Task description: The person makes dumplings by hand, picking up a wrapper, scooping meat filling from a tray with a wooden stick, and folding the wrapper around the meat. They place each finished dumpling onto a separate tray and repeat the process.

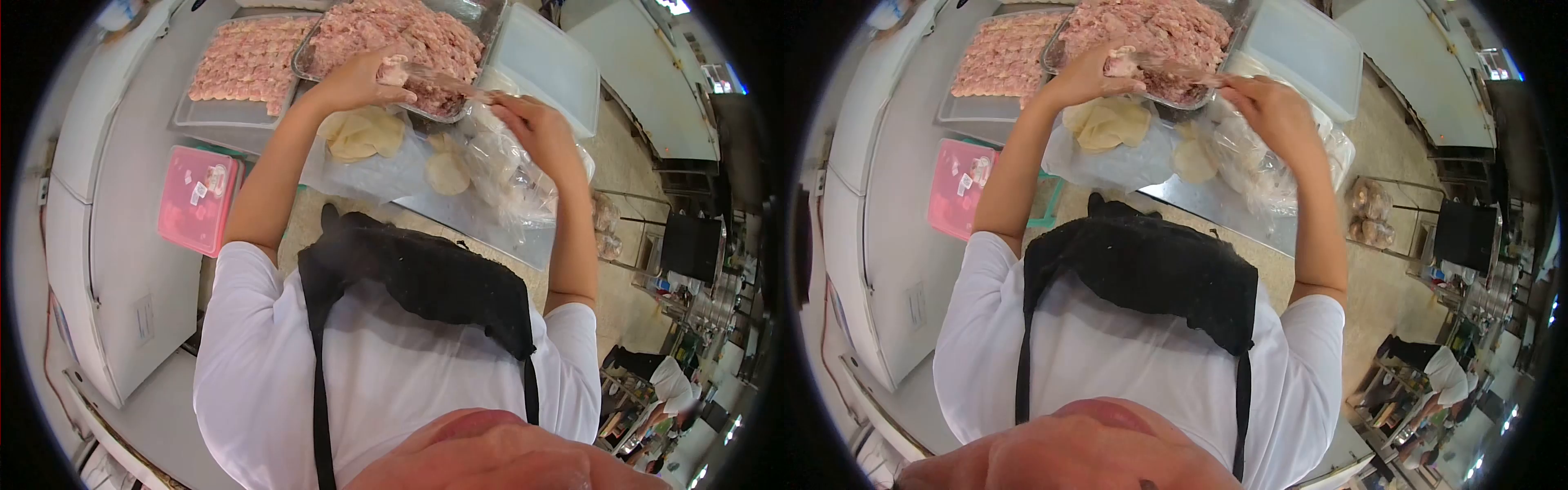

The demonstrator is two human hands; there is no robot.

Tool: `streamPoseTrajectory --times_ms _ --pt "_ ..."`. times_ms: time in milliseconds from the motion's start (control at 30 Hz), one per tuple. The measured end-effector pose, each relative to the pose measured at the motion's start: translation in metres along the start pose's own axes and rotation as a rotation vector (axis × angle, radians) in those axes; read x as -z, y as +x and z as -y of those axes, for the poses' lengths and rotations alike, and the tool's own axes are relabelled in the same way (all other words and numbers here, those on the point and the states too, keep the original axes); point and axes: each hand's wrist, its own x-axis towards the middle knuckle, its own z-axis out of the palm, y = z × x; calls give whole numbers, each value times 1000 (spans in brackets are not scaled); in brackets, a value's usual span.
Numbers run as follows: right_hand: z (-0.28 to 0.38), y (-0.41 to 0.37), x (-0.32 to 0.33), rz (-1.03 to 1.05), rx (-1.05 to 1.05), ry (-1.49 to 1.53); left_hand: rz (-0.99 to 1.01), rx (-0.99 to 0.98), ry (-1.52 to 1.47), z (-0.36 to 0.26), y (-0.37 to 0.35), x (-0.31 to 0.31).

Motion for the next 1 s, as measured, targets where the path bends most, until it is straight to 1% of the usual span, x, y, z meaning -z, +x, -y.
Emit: streamPoseTrajectory --times_ms 33,100,133,233,267,333,367,400,433,500,533,633,667,733,767,800,833,900,933,1000 --pt "4 0 14 21 -32 82 -15 2 18 -1 -5 2" --pt "9 -4 31 70 -112 245 -83 -116 33 -5 -12 3" --pt "10 -5 27 50 -28 358 -119 -175 38 -8 -14 3" --pt "21 -2 -12 96 136 235 -10 -196 -67 -25 -21 9" --pt "11 -1 -27 21 210 266 -31 -186 -39 -20 -21 9" --pt "25 2 -1 15 106 27 -81 -162 18 -3 -20 7" --pt "32 3 8 9 55 -91 -97 -118 13 3 -22 7" --pt "38 0 5 -97 90 -134 -110 -74 8 5 -24 7" --pt "44 0 -2 -94 118 -131 -118 -32 1 5 -26 8" --pt "56 -3 -16 -89 167 -130 -63 -72 -7 -2 -30 14" --pt "46 2 -23 -78 200 -105 -36 -93 -12 -6 -32 17" --pt "57 4 2 -13 115 -3 -303 -215 94 18 -46 12" --pt "64 3 2 -4 58 126 -254 -162 49 19 -51 18" --pt "80 4 -21 9 124 122 -156 -56 -44 2 -67 33" --pt "88 4 -36 15 160 121 -163 -77 -53 11 -69 36" --pt "94 8 -52 111 85 157 -169 -96 -62 21 -70 39" --pt "100 9 -59 112 59 213 -174 -116 -71 30 -74 43" --pt "106 12 -69 111 10 318 -131 19 -8 45 -87 64" --pt "99 8 -80 36 30 349 -101 89 22 53 -97 76" --pt "89 -13 -102 -33 -182 506 -176 123 4 80 -117 101"
